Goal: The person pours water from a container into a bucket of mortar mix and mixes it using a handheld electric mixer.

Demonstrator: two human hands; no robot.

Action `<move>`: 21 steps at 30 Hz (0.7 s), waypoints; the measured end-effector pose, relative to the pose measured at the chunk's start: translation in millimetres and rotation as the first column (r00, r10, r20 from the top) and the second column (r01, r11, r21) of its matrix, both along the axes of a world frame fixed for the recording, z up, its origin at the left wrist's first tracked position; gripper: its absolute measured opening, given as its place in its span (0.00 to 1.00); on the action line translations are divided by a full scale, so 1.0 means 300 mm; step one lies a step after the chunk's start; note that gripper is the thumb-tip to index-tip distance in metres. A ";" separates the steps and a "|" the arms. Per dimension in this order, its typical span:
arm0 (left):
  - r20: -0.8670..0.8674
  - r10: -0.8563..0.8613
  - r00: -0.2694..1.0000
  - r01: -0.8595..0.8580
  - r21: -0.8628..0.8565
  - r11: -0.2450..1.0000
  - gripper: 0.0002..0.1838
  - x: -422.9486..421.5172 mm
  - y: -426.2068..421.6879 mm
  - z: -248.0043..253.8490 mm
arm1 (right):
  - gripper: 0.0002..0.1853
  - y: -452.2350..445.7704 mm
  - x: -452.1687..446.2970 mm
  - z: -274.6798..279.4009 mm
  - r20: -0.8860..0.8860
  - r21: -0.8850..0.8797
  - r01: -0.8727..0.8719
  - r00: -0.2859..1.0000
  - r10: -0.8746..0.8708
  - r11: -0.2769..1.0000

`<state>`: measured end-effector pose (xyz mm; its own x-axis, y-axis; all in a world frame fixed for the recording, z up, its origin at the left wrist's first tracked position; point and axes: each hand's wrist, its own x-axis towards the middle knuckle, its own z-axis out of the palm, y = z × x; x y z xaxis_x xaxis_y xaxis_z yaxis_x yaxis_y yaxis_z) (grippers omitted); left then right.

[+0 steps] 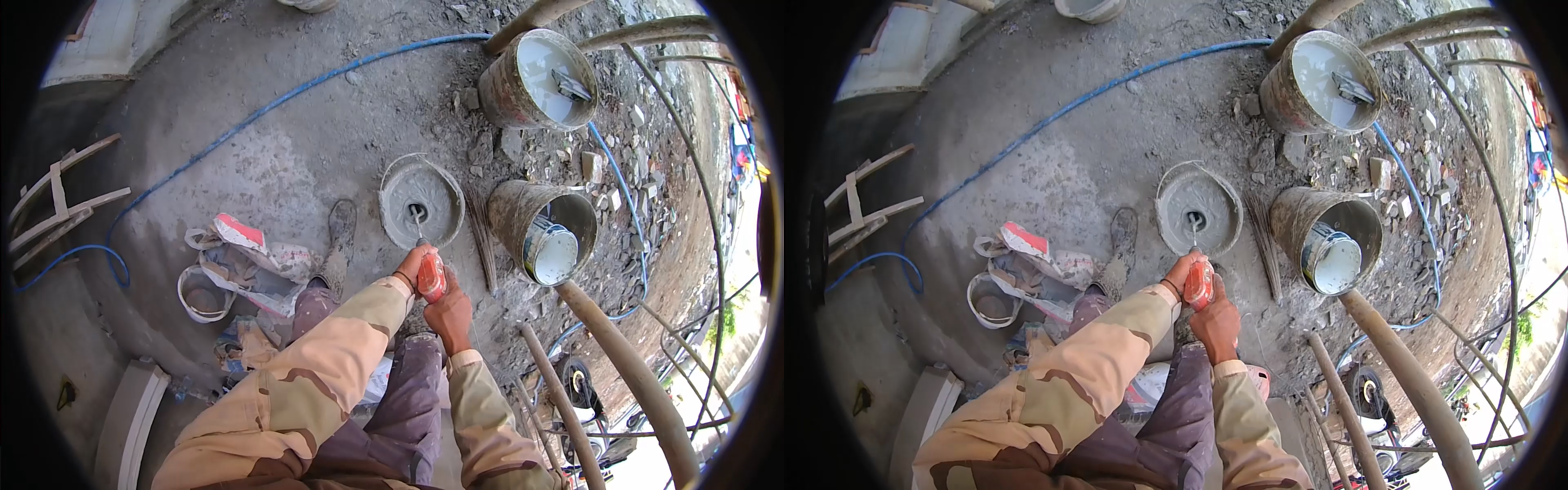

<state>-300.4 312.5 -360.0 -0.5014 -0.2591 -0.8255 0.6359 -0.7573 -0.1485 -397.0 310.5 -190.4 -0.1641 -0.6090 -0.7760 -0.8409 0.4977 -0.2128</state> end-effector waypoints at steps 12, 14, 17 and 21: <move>-0.013 -0.005 1.000 0.005 0.039 0.999 0.14 -0.008 0.047 0.147 | 0.44 0.094 -0.022 0.084 0.062 -0.115 0.010 0.998 -0.003 0.993; -0.007 -0.003 1.000 0.004 0.056 0.998 0.14 -0.016 0.053 0.187 | 0.44 0.107 -0.025 0.125 0.058 -0.139 0.001 0.998 0.007 0.990; 0.037 -0.014 0.999 0.012 0.054 0.998 0.14 -0.031 0.054 0.265 | 0.44 0.123 -0.032 0.197 0.067 -0.181 0.020 0.998 -0.008 0.983; 0.025 -0.028 0.999 0.027 0.029 0.999 0.16 -0.048 0.055 0.370 | 0.43 0.118 -0.035 0.320 0.047 -0.198 0.030 0.999 -0.021 0.980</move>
<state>-314.9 329.0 -249.1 -0.4864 -0.2218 -0.8451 0.6186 -0.7705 -0.1539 -407.5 345.8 -94.3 -0.1493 -0.7480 -0.6467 -0.8160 0.4625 -0.3466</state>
